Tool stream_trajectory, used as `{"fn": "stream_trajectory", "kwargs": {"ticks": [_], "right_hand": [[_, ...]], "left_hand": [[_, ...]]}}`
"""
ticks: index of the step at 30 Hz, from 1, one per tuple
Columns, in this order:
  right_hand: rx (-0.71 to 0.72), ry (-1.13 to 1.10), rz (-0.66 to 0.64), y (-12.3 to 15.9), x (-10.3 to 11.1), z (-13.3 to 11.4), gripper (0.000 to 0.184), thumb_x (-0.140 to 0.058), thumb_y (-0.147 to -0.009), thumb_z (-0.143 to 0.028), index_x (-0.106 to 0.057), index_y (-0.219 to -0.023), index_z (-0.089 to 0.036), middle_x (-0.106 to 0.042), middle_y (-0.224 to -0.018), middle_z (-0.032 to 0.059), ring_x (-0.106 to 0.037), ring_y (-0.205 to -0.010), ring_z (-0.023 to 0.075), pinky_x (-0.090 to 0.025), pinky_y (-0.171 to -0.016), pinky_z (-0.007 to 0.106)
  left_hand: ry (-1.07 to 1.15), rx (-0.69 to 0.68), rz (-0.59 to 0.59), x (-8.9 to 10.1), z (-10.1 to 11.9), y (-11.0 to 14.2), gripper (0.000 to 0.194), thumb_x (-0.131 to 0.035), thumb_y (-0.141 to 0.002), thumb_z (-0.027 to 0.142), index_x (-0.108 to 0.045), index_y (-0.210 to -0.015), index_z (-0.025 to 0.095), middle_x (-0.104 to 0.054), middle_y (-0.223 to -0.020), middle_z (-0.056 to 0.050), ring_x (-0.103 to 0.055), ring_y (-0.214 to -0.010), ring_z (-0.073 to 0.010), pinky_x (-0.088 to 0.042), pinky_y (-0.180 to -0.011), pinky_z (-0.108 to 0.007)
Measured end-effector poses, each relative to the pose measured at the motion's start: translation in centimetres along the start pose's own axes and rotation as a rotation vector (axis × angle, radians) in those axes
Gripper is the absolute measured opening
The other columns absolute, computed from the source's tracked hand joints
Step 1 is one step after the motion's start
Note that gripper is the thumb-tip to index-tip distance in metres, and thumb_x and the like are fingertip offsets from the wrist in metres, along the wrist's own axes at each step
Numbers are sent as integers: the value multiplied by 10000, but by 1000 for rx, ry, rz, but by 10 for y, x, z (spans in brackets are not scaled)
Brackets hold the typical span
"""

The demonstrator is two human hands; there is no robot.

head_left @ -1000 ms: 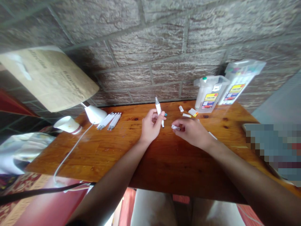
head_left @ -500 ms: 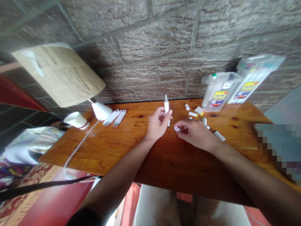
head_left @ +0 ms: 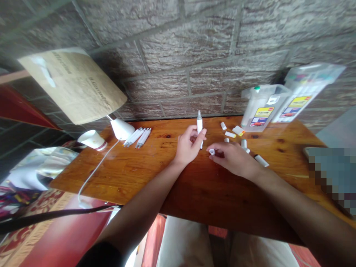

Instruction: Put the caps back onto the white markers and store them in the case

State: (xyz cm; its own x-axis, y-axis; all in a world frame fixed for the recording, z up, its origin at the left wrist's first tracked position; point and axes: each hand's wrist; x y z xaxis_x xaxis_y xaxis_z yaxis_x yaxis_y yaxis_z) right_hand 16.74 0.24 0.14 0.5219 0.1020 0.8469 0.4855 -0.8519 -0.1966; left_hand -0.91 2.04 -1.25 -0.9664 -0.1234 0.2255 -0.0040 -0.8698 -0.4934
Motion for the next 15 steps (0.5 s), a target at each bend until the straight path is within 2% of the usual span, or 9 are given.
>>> {"fn": "stream_trajectory", "kwargs": {"ticks": [9,15], "right_hand": [[-30,-38,-12,0,-1,2,242,-649,-850,-157,-718,-1075,-214,-756,-878,14,-677,-740,155,-468,-724,262],[-55,-37,-25,0,2,-2,110,-686,-822,-150,-706,-922,-190,-704,-745,-11,-631,-668,130,-431,-666,241]], "left_hand": [[-22,-19,-9,1,-1,0,297,-567,-928,484,-597,-985,194,-731,-773,-12,-610,-591,-97,-451,-581,-201],[15,-20,-6,1,-1,0,279,-560,-939,463,-592,-987,190,-716,-766,-13,-608,-584,-102,-455,-552,-203]]}}
Point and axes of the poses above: each hand's wrist, its own y-axis away from the middle knuckle, its own x-axis out of the back of the hand, z = x × y
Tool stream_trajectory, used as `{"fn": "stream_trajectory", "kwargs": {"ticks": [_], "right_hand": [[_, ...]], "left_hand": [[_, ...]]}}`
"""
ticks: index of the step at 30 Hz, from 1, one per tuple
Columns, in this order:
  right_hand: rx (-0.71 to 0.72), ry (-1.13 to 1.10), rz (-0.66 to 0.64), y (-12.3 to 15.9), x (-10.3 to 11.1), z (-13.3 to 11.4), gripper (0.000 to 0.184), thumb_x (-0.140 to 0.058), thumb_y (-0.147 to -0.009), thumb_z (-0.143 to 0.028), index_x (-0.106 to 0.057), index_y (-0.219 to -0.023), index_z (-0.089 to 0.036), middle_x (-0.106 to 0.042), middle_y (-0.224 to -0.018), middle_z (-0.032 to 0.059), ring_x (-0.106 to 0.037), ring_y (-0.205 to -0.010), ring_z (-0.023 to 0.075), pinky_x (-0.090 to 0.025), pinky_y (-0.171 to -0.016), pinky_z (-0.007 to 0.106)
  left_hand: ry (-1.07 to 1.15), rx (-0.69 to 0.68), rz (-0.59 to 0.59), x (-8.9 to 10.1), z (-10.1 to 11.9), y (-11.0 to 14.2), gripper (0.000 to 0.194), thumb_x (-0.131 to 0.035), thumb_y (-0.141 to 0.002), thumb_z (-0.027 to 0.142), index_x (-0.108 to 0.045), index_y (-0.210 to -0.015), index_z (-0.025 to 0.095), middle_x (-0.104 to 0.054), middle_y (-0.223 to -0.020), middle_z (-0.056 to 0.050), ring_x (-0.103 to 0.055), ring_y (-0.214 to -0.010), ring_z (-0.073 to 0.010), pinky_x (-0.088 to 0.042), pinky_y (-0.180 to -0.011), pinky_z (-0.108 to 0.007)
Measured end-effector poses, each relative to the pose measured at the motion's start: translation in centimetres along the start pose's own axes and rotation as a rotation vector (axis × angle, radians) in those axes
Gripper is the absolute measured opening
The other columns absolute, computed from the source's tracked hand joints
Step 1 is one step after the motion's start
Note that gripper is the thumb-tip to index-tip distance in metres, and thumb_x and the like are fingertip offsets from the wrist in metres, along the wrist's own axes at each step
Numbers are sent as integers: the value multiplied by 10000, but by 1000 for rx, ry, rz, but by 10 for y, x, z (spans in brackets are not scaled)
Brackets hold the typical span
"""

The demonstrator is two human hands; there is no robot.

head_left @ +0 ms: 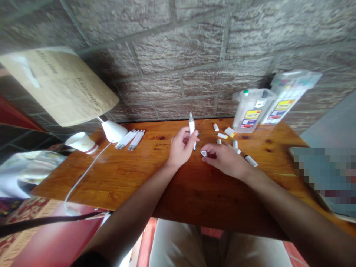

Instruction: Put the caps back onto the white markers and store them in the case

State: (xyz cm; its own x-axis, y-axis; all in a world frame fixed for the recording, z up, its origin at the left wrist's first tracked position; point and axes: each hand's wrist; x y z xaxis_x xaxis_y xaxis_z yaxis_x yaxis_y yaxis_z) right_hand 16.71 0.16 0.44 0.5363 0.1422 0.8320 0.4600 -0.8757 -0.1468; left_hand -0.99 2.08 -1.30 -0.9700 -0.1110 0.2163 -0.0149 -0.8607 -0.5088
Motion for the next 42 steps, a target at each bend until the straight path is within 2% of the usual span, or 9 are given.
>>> {"fn": "stream_trajectory", "kwargs": {"ticks": [8,19,22,25,29,37,42], "right_hand": [[36,-1,-21,0,0,-4,76,-675,-842,-155,-729,-889,-178,-712,-821,20,-603,-689,125,-412,-682,242],[46,40,-38,1,3,-5,69,-669,-845,-161,-719,-798,-161,-701,-798,33,-591,-704,129,-392,-700,252],[28,1,-51,1,3,-6,48,-679,-830,-139,-716,-852,-162,-707,-816,26,-598,-700,122,-401,-692,241],[-9,-47,-42,2,3,-6,127,-696,-809,-119,-699,-929,-159,-711,-821,15,-602,-688,112,-409,-677,226],[-21,-42,-31,2,3,-5,53,-706,-806,-143,-683,-850,-158,-697,-781,8,-593,-675,111,-401,-660,227],[-46,-62,-2,0,1,-7,44,-722,-813,-189,-687,-800,-164,-703,-746,2,-602,-671,111,-398,-658,230],[-73,-56,-1,-1,2,-8,71,-720,-815,-202,-684,-763,-169,-699,-725,0,-596,-657,112,-388,-639,233]], "left_hand": [[22,-12,23,0,-3,-2,336,-440,-993,486,-552,-1129,200,-741,-891,-43,-647,-703,-117,-495,-661,-228],[60,-7,107,-1,-1,-5,340,-433,-993,501,-524,-1099,190,-746,-871,-49,-650,-682,-123,-488,-613,-233],[33,-9,146,-1,1,-5,321,-447,-988,500,-524,-1046,193,-744,-846,-42,-657,-694,-124,-486,-612,-226],[18,-5,165,-1,2,-5,313,-461,-981,506,-519,-984,199,-742,-812,-30,-644,-651,-117,-477,-597,-222],[24,-3,143,-1,2,-5,313,-477,-972,513,-515,-971,203,-742,-802,-23,-612,-577,-105,-465,-574,-226],[73,-51,6,-4,3,0,272,-523,-962,471,-496,-1043,213,-749,-872,-42,-697,-761,-141,-513,-675,-246],[55,-33,-17,-5,3,2,273,-514,-963,471,-498,-1057,215,-752,-895,-55,-707,-806,-150,-525,-720,-258]]}}
Point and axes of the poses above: each hand's wrist, its own y-axis away from the middle knuckle, its own x-axis out of the back of the hand, z = x × y
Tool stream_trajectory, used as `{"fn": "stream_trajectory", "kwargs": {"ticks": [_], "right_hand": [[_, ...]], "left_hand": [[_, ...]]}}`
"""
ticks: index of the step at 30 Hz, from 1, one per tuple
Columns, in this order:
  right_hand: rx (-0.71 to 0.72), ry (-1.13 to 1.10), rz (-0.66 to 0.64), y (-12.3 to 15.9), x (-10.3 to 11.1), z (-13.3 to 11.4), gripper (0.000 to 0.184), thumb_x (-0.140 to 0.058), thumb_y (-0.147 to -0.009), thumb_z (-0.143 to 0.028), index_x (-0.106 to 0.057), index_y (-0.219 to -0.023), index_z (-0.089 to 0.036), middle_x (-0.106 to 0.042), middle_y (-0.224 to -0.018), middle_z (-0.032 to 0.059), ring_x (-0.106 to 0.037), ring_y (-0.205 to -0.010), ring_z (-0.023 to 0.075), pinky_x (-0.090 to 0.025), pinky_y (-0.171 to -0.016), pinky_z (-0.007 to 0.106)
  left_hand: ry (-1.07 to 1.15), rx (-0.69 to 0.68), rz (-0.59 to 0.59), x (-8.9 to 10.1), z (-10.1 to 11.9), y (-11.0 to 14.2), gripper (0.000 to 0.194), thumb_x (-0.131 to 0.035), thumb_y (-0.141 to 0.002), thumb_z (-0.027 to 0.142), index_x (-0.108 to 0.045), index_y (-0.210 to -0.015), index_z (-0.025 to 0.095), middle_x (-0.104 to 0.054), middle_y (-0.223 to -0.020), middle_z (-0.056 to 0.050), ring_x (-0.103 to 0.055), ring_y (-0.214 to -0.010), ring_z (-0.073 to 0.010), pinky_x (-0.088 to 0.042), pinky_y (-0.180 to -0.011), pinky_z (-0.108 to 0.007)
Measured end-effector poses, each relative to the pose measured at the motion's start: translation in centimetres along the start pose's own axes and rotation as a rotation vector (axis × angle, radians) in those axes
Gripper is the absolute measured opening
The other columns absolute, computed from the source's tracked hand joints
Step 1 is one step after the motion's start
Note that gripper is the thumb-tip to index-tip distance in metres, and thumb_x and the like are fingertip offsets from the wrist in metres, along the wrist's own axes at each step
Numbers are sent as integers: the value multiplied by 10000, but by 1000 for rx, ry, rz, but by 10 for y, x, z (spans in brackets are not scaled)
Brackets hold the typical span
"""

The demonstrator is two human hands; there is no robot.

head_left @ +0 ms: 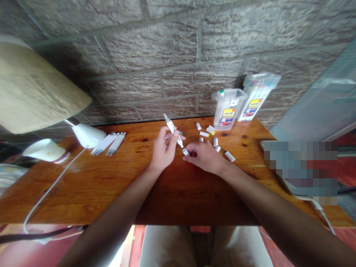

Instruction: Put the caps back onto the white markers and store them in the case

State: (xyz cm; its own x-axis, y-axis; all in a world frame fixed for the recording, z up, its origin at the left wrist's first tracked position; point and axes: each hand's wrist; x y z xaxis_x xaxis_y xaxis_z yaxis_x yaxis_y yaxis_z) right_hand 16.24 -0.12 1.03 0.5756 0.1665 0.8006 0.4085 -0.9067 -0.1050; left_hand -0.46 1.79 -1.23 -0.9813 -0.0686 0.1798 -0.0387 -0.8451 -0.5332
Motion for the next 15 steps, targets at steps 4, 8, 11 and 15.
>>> {"fn": "stream_trajectory", "kwargs": {"ticks": [4,8,11,15], "right_hand": [[4,-5,17,0,0,0,103,-725,-814,-213,-674,-732,-176,-695,-704,-8,-584,-638,108,-381,-628,231],[13,-44,63,0,-1,2,99,-726,-812,-228,-678,-739,-181,-697,-710,-14,-584,-624,104,-378,-621,228],[9,-40,75,1,-1,2,89,-719,-813,-241,-687,-755,-182,-697,-722,-7,-592,-634,118,-385,-632,240],[-4,-54,87,0,-4,2,134,-690,-834,-275,-681,-732,-189,-682,-695,-12,-587,-625,128,-390,-628,251]], "left_hand": [[13,26,-18,0,1,1,277,-547,-943,480,-495,-1011,217,-755,-878,-48,-711,-785,-153,-527,-709,-254],[26,70,-82,-3,3,3,275,-581,-925,472,-517,-997,213,-753,-850,-44,-711,-738,-158,-536,-700,-265],[26,65,-100,-4,4,3,272,-581,-926,468,-527,-1002,212,-750,-829,-36,-706,-717,-150,-533,-691,-258],[-37,37,-114,-1,4,2,258,-601,-916,456,-559,-921,202,-743,-829,-30,-692,-733,-138,-520,-703,-244]]}}
Point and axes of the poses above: each hand's wrist, its own y-axis away from the middle knuckle, its own x-axis out of the back of the hand, z = x × y
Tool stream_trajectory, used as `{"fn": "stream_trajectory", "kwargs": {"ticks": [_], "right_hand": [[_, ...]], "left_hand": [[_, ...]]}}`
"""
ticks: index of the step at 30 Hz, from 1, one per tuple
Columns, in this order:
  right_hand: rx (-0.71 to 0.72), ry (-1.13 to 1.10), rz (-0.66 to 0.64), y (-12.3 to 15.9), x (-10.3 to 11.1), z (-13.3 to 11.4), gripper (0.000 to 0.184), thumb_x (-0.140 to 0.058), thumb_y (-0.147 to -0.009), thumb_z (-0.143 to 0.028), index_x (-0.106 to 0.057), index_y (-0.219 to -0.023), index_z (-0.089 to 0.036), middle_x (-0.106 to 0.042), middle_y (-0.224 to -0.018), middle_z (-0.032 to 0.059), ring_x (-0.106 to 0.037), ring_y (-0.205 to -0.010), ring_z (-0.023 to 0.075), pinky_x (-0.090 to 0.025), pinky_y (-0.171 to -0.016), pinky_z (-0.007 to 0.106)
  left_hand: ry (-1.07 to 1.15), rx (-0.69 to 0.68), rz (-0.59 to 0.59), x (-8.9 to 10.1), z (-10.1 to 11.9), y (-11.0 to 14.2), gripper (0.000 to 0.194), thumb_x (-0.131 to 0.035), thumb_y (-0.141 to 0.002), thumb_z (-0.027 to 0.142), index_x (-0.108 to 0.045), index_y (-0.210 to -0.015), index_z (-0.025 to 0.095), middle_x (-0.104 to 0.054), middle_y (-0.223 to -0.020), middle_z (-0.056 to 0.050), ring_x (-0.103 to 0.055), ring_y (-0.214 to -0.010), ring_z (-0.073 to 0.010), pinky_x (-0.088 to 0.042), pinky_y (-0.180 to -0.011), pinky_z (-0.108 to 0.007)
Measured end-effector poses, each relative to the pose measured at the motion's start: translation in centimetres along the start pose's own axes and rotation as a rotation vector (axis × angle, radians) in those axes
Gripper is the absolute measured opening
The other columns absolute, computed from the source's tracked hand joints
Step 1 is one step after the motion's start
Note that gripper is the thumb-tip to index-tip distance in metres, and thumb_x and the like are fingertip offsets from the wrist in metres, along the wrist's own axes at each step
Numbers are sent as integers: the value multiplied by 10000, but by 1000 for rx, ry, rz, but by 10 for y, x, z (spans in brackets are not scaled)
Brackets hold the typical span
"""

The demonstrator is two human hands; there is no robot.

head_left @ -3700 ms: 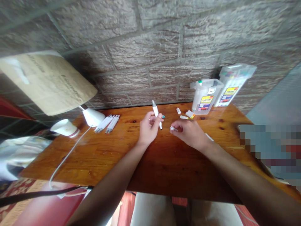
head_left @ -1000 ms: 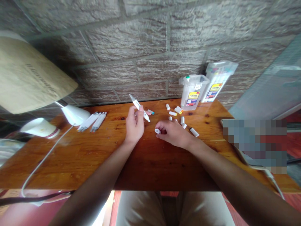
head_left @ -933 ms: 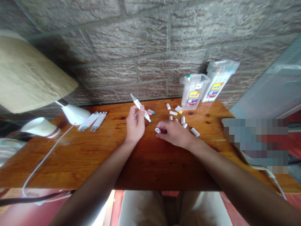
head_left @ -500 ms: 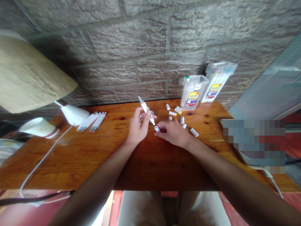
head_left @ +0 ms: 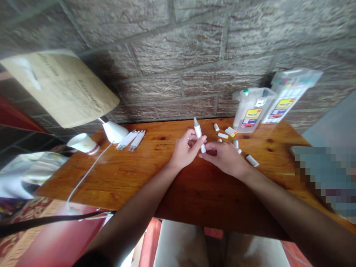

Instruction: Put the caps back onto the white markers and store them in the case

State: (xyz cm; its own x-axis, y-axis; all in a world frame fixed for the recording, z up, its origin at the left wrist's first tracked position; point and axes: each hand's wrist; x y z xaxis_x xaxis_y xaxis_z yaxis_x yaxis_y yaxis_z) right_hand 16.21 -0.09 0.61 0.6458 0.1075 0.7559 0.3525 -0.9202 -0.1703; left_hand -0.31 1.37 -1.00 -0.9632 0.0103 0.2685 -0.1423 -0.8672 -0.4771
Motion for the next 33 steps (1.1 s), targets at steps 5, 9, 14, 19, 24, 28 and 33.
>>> {"fn": "stream_trajectory", "kwargs": {"ticks": [5,9,14,19,24,28,33], "right_hand": [[-16,-40,7,-1,-3,6,120,-672,-839,-297,-731,-791,-204,-720,-727,-1,-619,-645,150,-436,-634,257],[-13,-75,-26,-1,-1,12,139,-670,-834,-314,-760,-875,-216,-758,-802,5,-662,-699,168,-478,-658,263],[-33,-54,-64,-1,3,13,142,-673,-830,-305,-768,-884,-214,-764,-793,4,-682,-714,172,-484,-654,262],[-19,13,-57,-2,1,12,166,-655,-850,-328,-766,-892,-211,-763,-794,6,-679,-702,172,-463,-647,272],[7,59,-41,-2,1,9,162,-650,-853,-319,-760,-881,-203,-753,-789,15,-669,-691,174,-448,-646,280],[11,75,-39,-2,0,9,150,-655,-843,-313,-748,-840,-195,-740,-753,17,-660,-673,171,-433,-621,272],[23,70,-37,-2,0,7,139,-648,-848,-292,-731,-802,-190,-728,-739,13,-640,-662,152,-426,-625,258]], "left_hand": [[0,1,-76,3,2,0,240,-668,-867,428,-596,-867,200,-733,-792,-10,-676,-706,-138,-500,-635,-231],[62,34,-124,3,1,-1,236,-694,-841,417,-607,-854,198,-737,-798,-15,-686,-709,-147,-501,-618,-235],[89,42,-165,5,-4,-2,257,-714,-824,430,-614,-849,195,-740,-820,-22,-692,-744,-153,-516,-671,-248],[52,5,-175,5,-7,-1,266,-714,-825,438,-644,-853,184,-735,-850,-33,-675,-747,-147,-499,-652,-237],[48,2,-173,5,-6,-2,285,-715,-822,455,-639,-838,180,-731,-843,-34,-673,-749,-146,-486,-637,-232],[9,5,-175,6,-7,-2,293,-710,-821,469,-650,-837,182,-732,-843,-30,-667,-728,-139,-480,-618,-228],[-30,-8,-186,7,-9,-1,249,-710,-828,435,-661,-835,191,-731,-813,-19,-667,-719,-140,-489,-626,-233]]}}
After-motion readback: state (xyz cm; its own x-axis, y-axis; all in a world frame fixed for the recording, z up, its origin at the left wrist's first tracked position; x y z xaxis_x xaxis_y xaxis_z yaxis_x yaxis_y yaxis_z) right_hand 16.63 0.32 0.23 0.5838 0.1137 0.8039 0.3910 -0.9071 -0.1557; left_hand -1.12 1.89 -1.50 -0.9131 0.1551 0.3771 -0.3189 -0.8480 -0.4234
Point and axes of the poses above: each hand's wrist, its own y-axis away from the middle knuckle, its own x-axis out of the back of the hand, z = x × y
